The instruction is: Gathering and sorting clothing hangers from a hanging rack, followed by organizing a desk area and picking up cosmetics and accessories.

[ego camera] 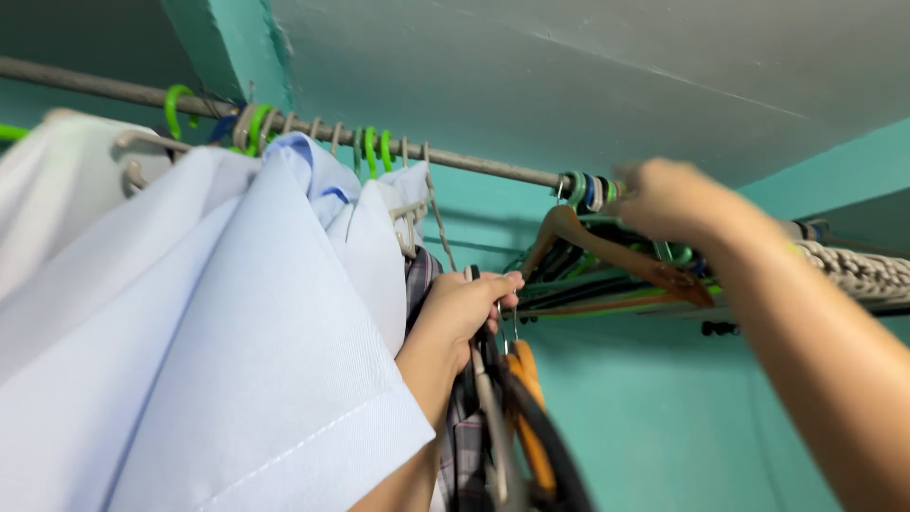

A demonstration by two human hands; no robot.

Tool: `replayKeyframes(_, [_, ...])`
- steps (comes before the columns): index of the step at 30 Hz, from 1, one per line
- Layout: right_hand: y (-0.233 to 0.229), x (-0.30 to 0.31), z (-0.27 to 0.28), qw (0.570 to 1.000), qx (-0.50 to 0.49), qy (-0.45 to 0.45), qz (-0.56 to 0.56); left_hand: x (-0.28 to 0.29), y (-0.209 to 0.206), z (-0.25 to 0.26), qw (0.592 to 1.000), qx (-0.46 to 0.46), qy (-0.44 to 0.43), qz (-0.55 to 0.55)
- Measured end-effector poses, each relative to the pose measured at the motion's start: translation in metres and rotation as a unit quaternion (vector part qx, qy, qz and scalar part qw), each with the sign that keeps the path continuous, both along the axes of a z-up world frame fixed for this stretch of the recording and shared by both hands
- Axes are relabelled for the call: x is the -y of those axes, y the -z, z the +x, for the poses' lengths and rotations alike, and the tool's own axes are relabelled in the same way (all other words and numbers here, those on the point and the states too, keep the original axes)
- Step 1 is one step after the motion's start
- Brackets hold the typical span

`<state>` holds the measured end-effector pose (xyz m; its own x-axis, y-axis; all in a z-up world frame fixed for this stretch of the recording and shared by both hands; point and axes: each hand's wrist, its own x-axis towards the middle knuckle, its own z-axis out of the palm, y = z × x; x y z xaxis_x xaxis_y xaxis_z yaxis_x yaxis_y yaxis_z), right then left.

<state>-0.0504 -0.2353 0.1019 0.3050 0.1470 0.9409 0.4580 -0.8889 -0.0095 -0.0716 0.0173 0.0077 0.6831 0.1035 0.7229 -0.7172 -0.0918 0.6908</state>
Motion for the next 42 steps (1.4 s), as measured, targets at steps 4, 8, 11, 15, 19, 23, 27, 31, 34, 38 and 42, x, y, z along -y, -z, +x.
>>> replayKeyframes(4, [0.105, -0.005, -0.129, 0.961, -0.123, -0.215, 0.124, 0.018, -0.007, 0.019, 1.0, 0.004, -0.007, -0.002])
replayKeyframes(8, [0.17, 0.005, -0.101, 0.906, -0.296, -0.273, -0.131, 0.038, -0.011, 0.017, 0.998, 0.046, 0.028, -0.025])
replayKeyframes(11, [0.172, 0.0, -0.09, 0.904, -0.379, -0.188, -0.063, 0.042, -0.024, 0.019, 0.992, 0.096, 0.048, -0.07])
replayKeyframes(15, [0.145, 0.038, -0.029, 0.885, -0.374, -0.27, -0.057, 0.031, -0.042, 0.021, 0.987, 0.106, 0.064, -0.098])
replayKeyframes(19, [0.087, 0.012, -0.04, 0.878, -0.119, -0.397, -0.237, 0.008, -0.052, 0.025, 0.988, 0.107, 0.005, -0.111])
replayKeyframes(23, [0.038, -0.025, -0.072, 0.942, -0.305, -0.137, 0.04, -0.004, -0.042, 0.006, 0.992, 0.11, -0.014, -0.065])
replayKeyframes(27, [-0.008, -0.02, -0.004, 0.915, -0.318, -0.233, 0.081, -0.011, -0.035, 0.001, 0.994, 0.099, -0.027, -0.033])
replayKeyframes(31, [-0.024, -0.021, 0.035, 0.91, -0.329, -0.236, 0.09, -0.019, -0.028, -0.01, 0.995, 0.09, -0.037, -0.002])
replayKeyframes(34, [-0.03, -0.023, 0.058, 0.893, -0.376, -0.229, 0.096, -0.02, -0.025, -0.017, 0.996, 0.075, -0.046, -0.004])
replayKeyframes(38, [-0.012, -0.03, 0.029, 0.894, -0.427, -0.115, 0.072, -0.027, -0.025, -0.006, 0.995, 0.082, -0.053, 0.004])
replayKeyframes(42, [0.013, -0.006, -0.003, 0.984, -0.025, 0.113, -0.139, -0.025, -0.031, 0.027, 0.993, 0.067, 0.083, -0.054])
